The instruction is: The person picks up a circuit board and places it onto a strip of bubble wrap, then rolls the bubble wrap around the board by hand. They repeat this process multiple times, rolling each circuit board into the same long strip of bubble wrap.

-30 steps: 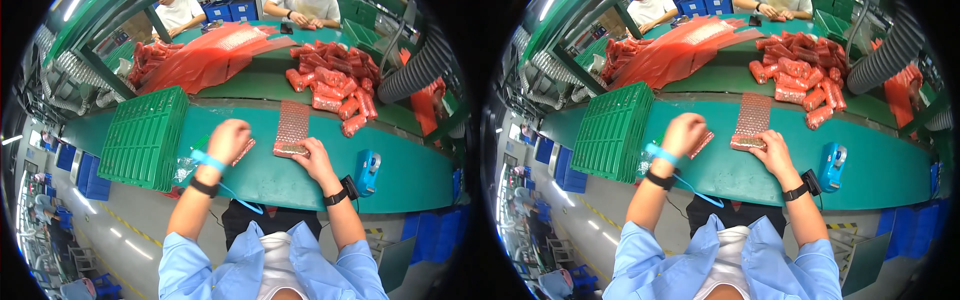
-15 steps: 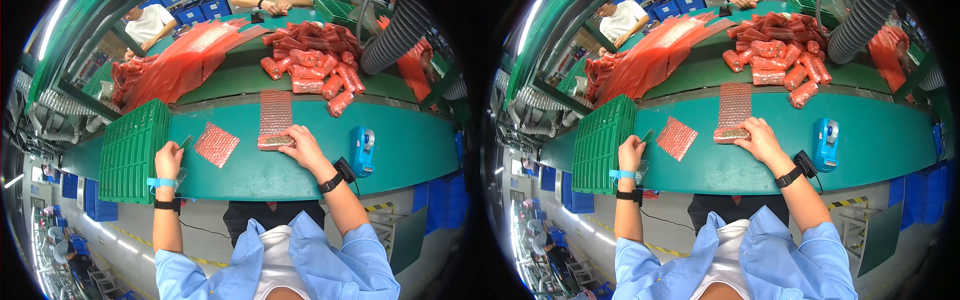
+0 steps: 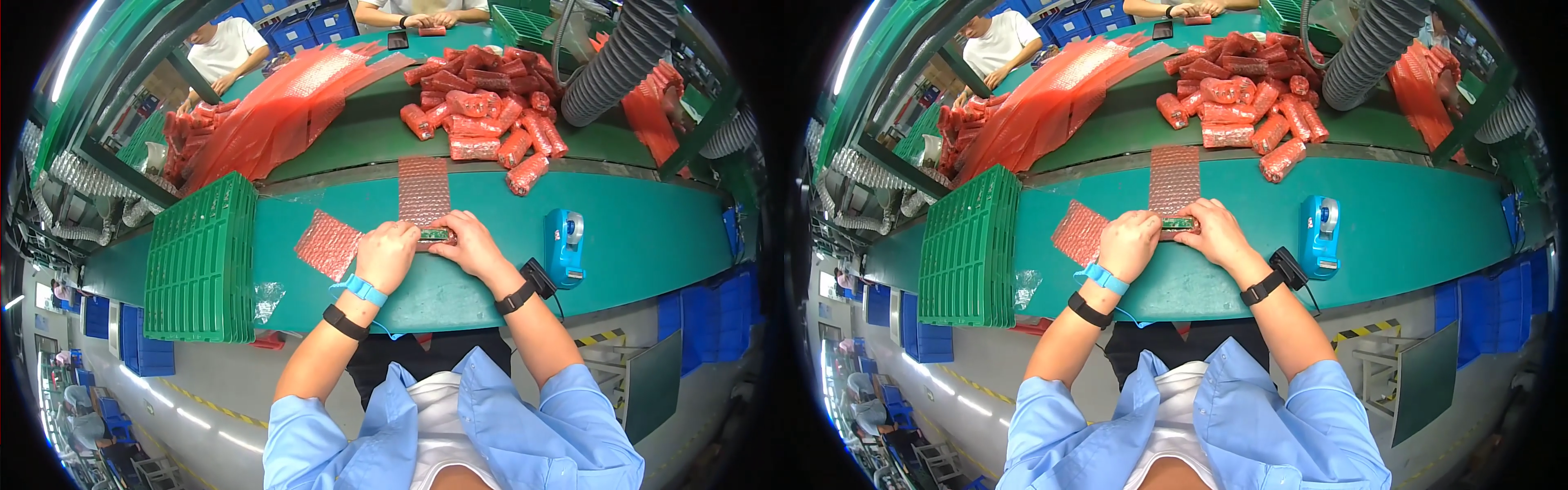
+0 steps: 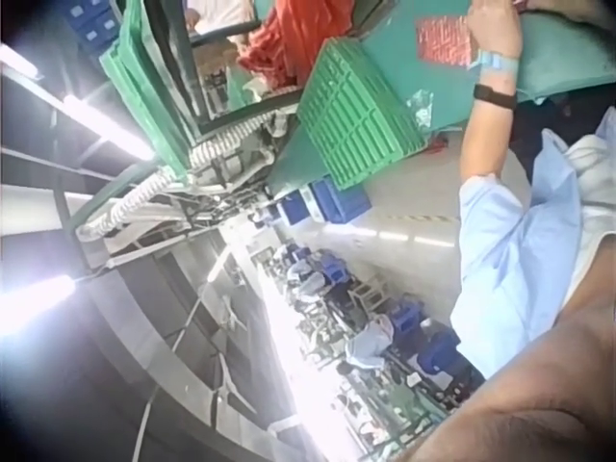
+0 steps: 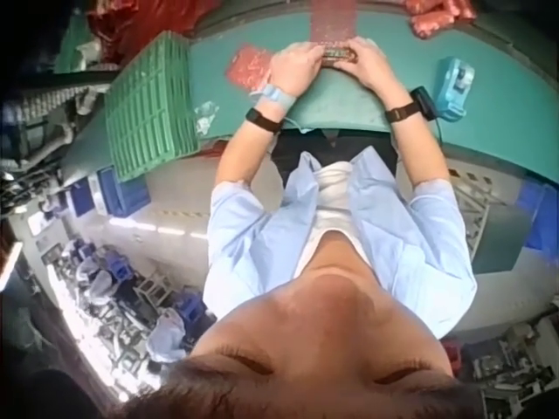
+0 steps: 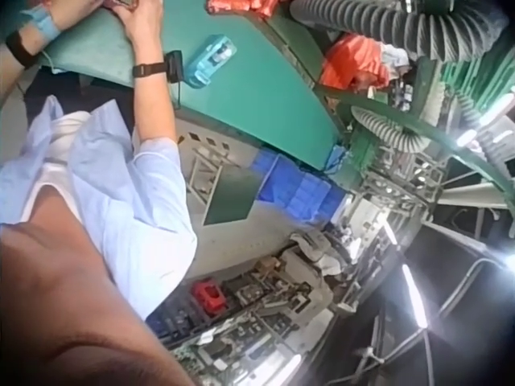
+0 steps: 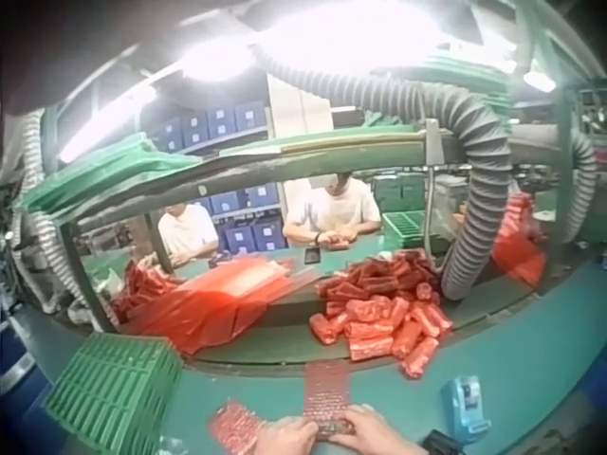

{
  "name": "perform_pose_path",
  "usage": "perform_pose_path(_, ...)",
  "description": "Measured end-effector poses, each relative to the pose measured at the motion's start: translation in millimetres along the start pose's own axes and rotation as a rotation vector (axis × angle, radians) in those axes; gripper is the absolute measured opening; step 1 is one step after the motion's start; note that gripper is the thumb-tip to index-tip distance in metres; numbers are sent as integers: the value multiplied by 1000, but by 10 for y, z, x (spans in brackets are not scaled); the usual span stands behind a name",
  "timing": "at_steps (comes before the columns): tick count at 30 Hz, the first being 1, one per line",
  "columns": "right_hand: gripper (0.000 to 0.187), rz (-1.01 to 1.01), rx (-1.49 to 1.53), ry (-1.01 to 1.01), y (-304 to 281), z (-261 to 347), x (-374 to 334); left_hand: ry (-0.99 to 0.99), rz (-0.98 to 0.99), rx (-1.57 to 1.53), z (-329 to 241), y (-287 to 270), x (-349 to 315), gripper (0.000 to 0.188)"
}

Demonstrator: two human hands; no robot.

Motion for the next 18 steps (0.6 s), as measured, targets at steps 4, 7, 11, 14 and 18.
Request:
perform_pose_path(4, 44, -55, -23, -58, -145, -26, -23, 49, -26, -49, -109, 47, 7, 16)
perform_pose_path(7, 44, -39, -23, -42, -197, 11, -33, 78, -71, -48, -191, 22, -24, 21)
perform_pose_path(11, 43, -92, -10, -90, -215, 114, -63, 81, -110, -1, -228, -26, -113, 24)
perform_pose_path(14, 42, -98, 5, -86, -191, 151, -144, 68, -81, 3, -202, -37, -181, 25)
perform_pose_path(18, 40, -55, -3, -36, -98, 188, -177, 38, -65, -82, -124, -65, -251, 32)
Point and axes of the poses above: each hand's wrist, its own x-axis towards the middle knuckle, its own y-axis out of the palm, z = x × y, the point moved 8 cm from there along x, towards the middle knuckle, and after that the axes turned 15 degrees about y, right-handed, at the moved point
